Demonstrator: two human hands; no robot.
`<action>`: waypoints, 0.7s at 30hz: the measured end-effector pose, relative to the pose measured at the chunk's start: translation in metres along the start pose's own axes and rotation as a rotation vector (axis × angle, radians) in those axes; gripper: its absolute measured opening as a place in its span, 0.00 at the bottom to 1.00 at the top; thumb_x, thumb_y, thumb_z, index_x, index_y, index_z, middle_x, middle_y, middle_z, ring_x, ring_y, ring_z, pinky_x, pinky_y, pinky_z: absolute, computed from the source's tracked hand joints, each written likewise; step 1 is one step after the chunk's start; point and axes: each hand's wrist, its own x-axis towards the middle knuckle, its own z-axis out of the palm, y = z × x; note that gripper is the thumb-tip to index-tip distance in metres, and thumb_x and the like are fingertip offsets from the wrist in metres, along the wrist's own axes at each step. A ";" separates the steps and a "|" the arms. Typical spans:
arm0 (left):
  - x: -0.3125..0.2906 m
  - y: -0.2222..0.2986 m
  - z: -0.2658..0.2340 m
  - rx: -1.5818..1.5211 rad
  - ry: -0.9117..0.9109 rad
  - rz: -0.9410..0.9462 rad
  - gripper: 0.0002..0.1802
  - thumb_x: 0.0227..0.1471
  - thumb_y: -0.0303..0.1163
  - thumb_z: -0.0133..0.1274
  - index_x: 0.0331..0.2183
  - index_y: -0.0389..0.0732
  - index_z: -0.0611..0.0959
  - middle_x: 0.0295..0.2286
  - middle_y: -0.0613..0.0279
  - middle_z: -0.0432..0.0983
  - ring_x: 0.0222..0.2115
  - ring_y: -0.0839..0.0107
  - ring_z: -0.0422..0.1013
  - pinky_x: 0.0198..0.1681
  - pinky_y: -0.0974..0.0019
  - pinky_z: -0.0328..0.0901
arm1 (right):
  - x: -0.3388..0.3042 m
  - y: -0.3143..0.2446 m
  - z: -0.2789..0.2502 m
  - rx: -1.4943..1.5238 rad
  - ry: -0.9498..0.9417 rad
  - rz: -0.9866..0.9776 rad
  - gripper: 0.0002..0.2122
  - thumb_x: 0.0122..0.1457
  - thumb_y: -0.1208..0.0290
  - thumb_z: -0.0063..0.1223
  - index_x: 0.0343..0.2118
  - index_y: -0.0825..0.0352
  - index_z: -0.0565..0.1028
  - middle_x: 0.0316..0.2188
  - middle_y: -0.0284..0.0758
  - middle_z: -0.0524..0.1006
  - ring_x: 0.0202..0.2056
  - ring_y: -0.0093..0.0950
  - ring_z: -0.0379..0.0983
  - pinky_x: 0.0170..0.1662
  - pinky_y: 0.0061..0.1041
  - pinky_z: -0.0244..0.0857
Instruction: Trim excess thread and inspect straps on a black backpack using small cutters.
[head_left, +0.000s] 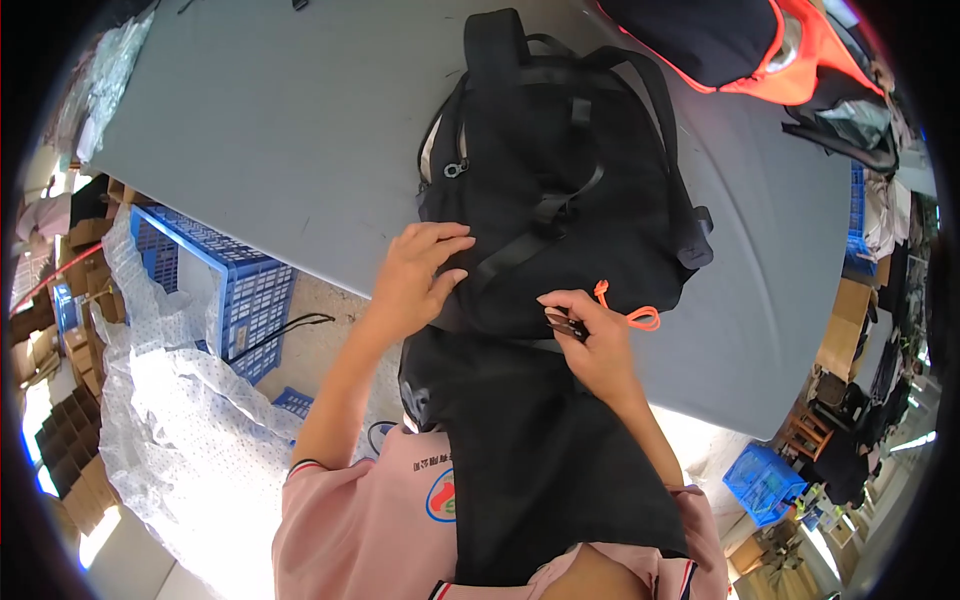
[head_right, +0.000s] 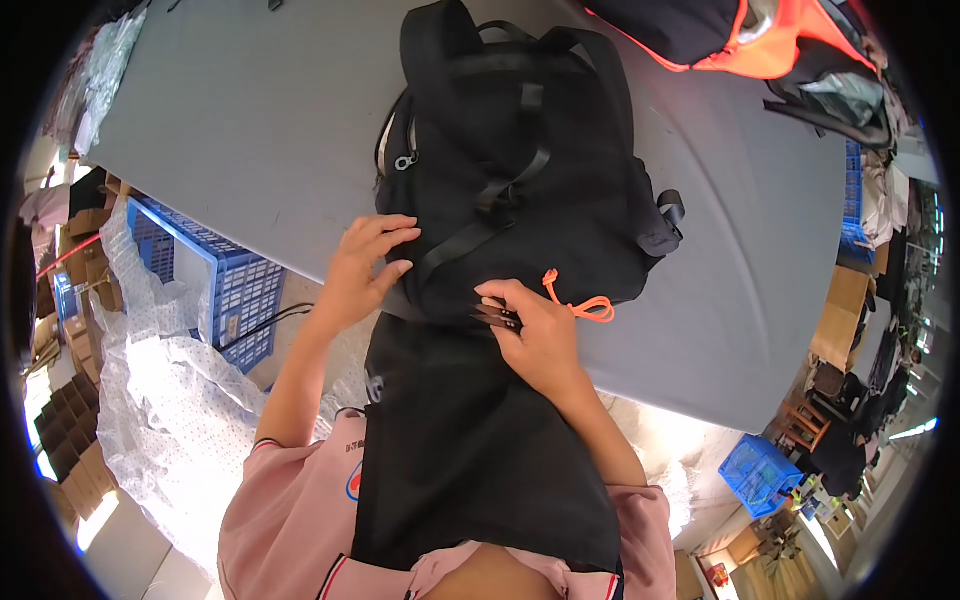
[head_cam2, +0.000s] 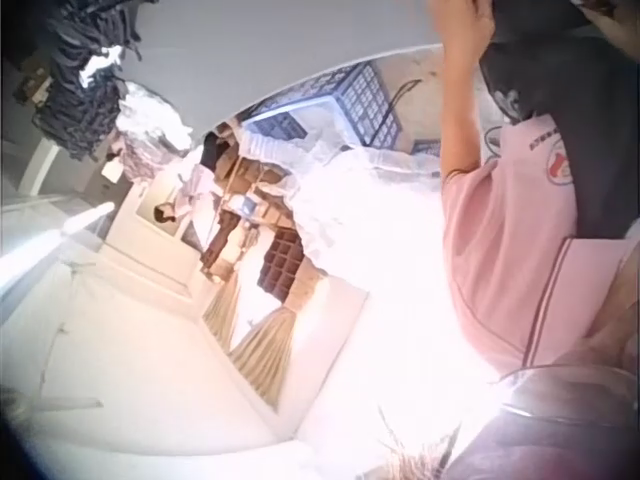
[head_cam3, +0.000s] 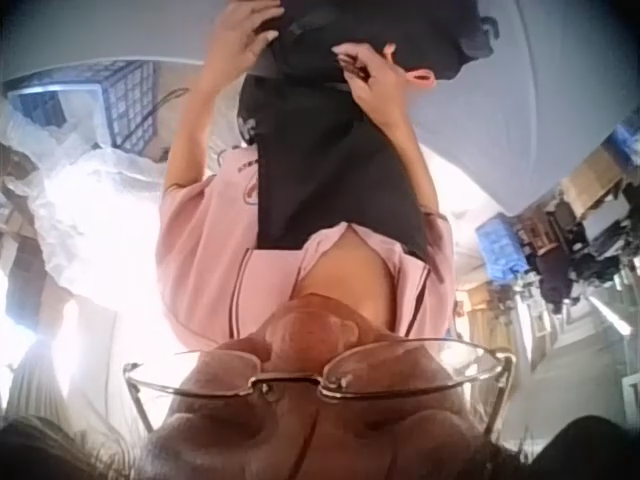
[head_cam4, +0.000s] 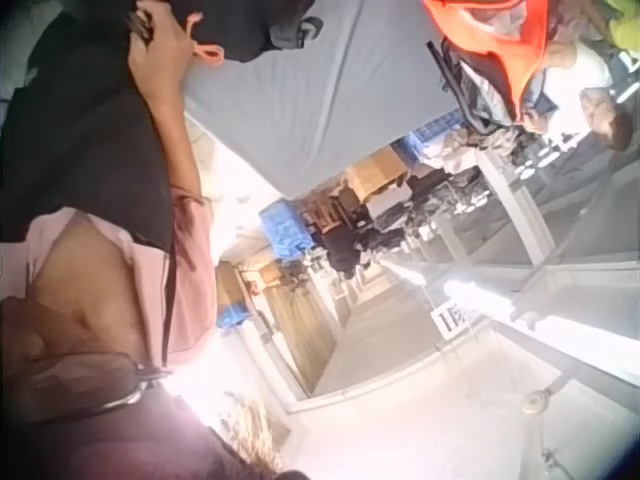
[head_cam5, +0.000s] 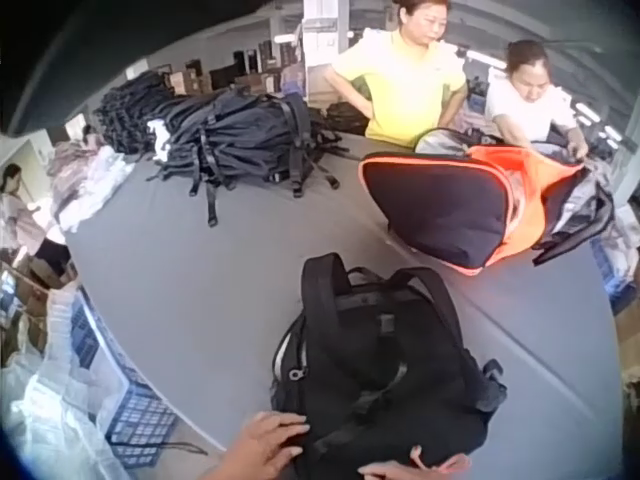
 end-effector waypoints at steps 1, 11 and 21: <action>-0.004 -0.002 0.005 0.009 0.073 -0.005 0.21 0.40 0.21 0.56 0.41 0.41 0.78 0.45 0.62 0.70 0.46 0.61 0.64 0.49 0.63 0.59 | -0.001 0.006 0.005 -0.017 -0.011 -0.002 0.12 0.44 0.84 0.52 0.34 0.66 0.73 0.22 0.34 0.75 0.21 0.27 0.71 0.26 0.20 0.63; -0.011 0.006 0.046 -0.295 0.208 -0.671 0.32 0.44 0.27 0.58 0.49 0.40 0.62 0.39 0.48 0.69 0.32 0.61 0.68 0.40 0.65 0.62 | -0.005 0.029 0.025 -0.293 0.035 -0.180 0.13 0.43 0.86 0.50 0.34 0.67 0.74 0.22 0.34 0.75 0.21 0.29 0.72 0.24 0.20 0.62; -0.010 0.017 0.053 -1.334 0.420 -0.502 0.29 0.49 0.16 0.49 0.52 0.40 0.61 0.41 0.54 0.71 0.37 0.76 0.69 0.43 0.72 0.64 | -0.009 0.041 0.025 -0.371 0.259 -0.224 0.14 0.39 0.86 0.50 0.32 0.66 0.75 0.19 0.31 0.73 0.19 0.28 0.70 0.23 0.20 0.61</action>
